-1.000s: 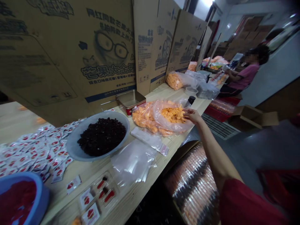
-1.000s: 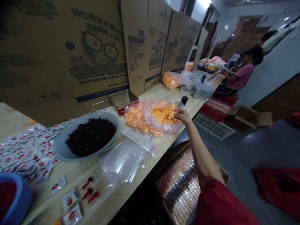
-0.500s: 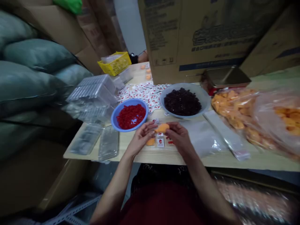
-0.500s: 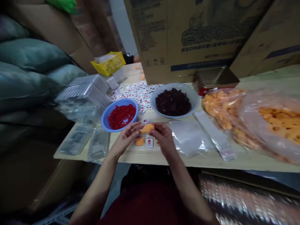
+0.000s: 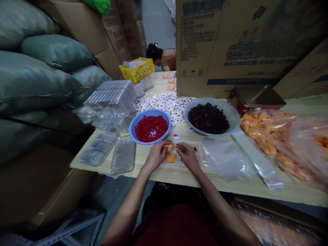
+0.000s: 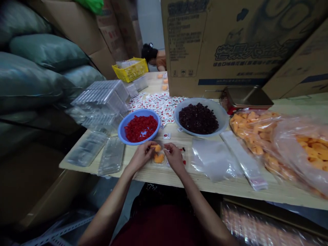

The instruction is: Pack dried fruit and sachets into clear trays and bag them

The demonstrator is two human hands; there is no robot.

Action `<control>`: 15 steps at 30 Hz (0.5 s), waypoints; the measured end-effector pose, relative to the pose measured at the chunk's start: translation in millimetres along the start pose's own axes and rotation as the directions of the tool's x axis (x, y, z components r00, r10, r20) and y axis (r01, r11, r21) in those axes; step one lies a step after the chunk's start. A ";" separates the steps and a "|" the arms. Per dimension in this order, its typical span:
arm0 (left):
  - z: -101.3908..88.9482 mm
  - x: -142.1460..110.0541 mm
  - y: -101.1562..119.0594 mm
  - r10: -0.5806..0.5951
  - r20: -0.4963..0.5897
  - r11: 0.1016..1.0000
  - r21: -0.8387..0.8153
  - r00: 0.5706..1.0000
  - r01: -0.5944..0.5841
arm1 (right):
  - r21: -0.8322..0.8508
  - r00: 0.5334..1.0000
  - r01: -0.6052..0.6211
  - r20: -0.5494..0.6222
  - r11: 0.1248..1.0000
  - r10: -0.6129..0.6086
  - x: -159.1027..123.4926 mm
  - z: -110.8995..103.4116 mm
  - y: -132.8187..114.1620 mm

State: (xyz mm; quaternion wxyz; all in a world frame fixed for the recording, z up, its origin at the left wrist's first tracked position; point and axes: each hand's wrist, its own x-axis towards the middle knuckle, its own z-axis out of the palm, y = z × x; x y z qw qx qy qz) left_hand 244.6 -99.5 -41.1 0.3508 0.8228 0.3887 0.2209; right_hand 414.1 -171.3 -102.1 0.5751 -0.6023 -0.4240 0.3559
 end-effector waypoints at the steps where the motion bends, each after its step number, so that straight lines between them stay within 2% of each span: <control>1: -4.3 3.0 3.8 0.046 0.051 0.996 0.073 0.998 -0.050 | -0.027 1.000 0.009 -0.004 1.000 -0.009 -1.1 -1.9 0.6; 4: -10.0 16.2 11.9 0.132 0.264 0.937 0.280 0.955 -0.207 | -0.094 0.999 0.037 -0.010 0.995 -0.038 -3.5 -6.2 2.0; 7: -2.1 31.4 12.5 0.124 0.418 0.871 0.389 0.900 -0.301 | -0.150 0.997 0.070 -0.006 0.986 -0.072 -4.8 -7.0 3.2; 10: 11.7 43.5 8.2 0.129 0.435 0.868 0.385 0.891 -0.314 | -0.203 0.994 0.112 0.011 0.973 -0.112 -6.2 -6.7 3.0; 15: 18.1 39.5 1.7 0.137 0.347 0.872 0.402 0.928 -0.279 | -0.285 0.985 0.170 0.056 0.943 -0.161 -9.2 -8.8 -1.7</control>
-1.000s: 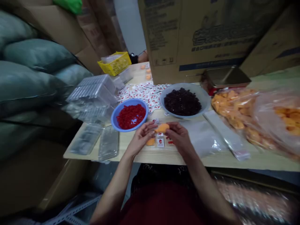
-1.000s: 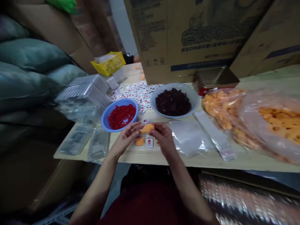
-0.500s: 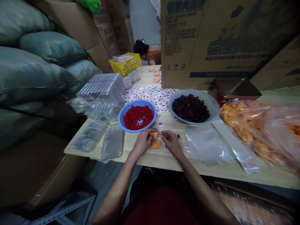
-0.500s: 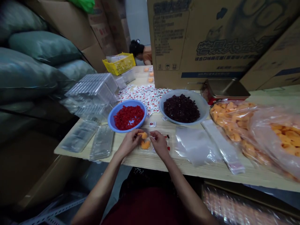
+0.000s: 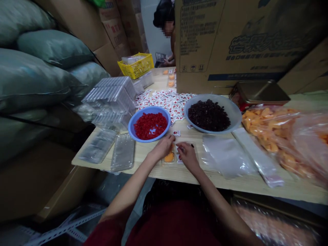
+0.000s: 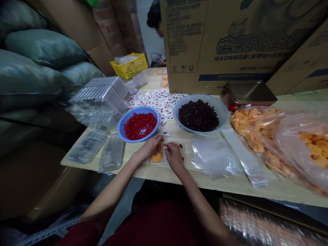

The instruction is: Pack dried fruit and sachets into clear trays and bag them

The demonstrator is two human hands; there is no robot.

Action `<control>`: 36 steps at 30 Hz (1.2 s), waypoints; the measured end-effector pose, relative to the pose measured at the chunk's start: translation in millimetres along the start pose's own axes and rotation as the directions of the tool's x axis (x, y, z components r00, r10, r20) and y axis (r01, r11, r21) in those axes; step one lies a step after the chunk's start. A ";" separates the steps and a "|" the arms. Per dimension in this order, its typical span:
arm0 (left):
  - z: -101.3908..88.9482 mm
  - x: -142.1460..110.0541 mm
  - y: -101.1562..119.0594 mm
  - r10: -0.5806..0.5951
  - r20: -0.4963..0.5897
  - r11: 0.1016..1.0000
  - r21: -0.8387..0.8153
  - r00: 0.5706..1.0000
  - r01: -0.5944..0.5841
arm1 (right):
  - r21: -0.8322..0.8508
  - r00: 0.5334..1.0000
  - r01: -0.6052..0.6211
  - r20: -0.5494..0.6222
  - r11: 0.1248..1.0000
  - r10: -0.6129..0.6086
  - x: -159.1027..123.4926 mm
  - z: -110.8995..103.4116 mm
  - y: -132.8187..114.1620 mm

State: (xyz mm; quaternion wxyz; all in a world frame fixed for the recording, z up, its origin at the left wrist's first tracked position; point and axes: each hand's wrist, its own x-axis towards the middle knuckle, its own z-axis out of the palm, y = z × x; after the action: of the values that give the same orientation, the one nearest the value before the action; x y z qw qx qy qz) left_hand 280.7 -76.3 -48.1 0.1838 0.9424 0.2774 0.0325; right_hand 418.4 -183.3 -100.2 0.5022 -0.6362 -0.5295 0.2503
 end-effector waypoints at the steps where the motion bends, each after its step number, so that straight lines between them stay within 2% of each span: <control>1: 0.7 -5.5 0.0 -0.014 -0.020 1.000 0.005 1.000 0.014 | -0.011 1.000 0.016 0.017 1.000 -0.016 -0.5 -0.3 -1.5; 4: 5.4 -25.8 0.7 -0.052 -0.053 0.998 0.042 0.997 0.054 | -0.142 0.988 0.115 0.123 0.983 -0.097 -2.4 1.7 -6.9; 8: 20.4 -46.1 2.3 -0.131 -0.081 0.985 0.098 0.988 0.139 | -0.412 0.947 0.252 0.290 0.876 -0.135 -5.8 8.8 -13.2; 12: 31.9 -53.9 -0.3 -0.223 -0.192 0.963 0.107 0.956 0.246 | -0.504 0.930 0.300 0.344 0.810 -0.130 -9.0 13.7 -17.0; 14: 33.9 -56.5 -2.4 -0.225 -0.216 0.969 0.057 0.950 0.242 | -0.560 0.921 0.331 0.369 0.759 -0.130 -10.5 14.5 -18.3; 16: 34.5 -59.4 -2.7 -0.191 -0.259 0.981 -0.028 0.947 0.190 | -0.599 0.916 0.354 0.378 0.718 -0.136 -12.5 14.2 -18.2; 20: 35.5 -65.0 6.2 -0.161 -0.397 0.972 -0.225 0.904 0.074 | -0.587 0.921 0.369 0.335 0.720 -0.199 -18.1 11.8 -12.5; 24: 34.3 -69.5 19.0 -0.188 -0.421 0.974 -0.199 0.887 0.112 | -0.553 0.917 0.394 0.294 0.735 -0.270 -21.6 8.0 -9.9; 28: 23.4 -81.7 26.7 -0.206 -0.511 0.959 -0.275 0.835 0.069 | -0.435 0.928 0.367 0.112 0.822 -0.355 -23.4 -7.3 -20.3; 31: 7.4 -95.5 26.5 -0.235 -0.601 0.954 -0.293 0.764 0.064 | -0.314 0.946 0.310 0.002 0.897 -0.325 -29.7 -25.4 -22.5; 34: -13.4 -110.5 19.9 -0.215 -0.698 0.969 -0.239 0.683 0.060 | -0.249 0.958 0.239 -0.096 0.939 -0.269 -42.5 -43.4 -13.4; 36: -26.4 -121.6 10.6 -0.251 -0.743 0.966 -0.235 0.621 0.109 | -0.233 0.967 0.162 -0.157 0.959 -0.202 -53.8 -55.2 -6.9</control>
State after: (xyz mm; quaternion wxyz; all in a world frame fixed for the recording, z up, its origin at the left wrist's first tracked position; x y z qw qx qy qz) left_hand 179.2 -140.9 -14.7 0.1293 0.7877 0.4183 0.4334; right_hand 445.5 -254.1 -85.0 0.4958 -0.6557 -0.5630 0.0850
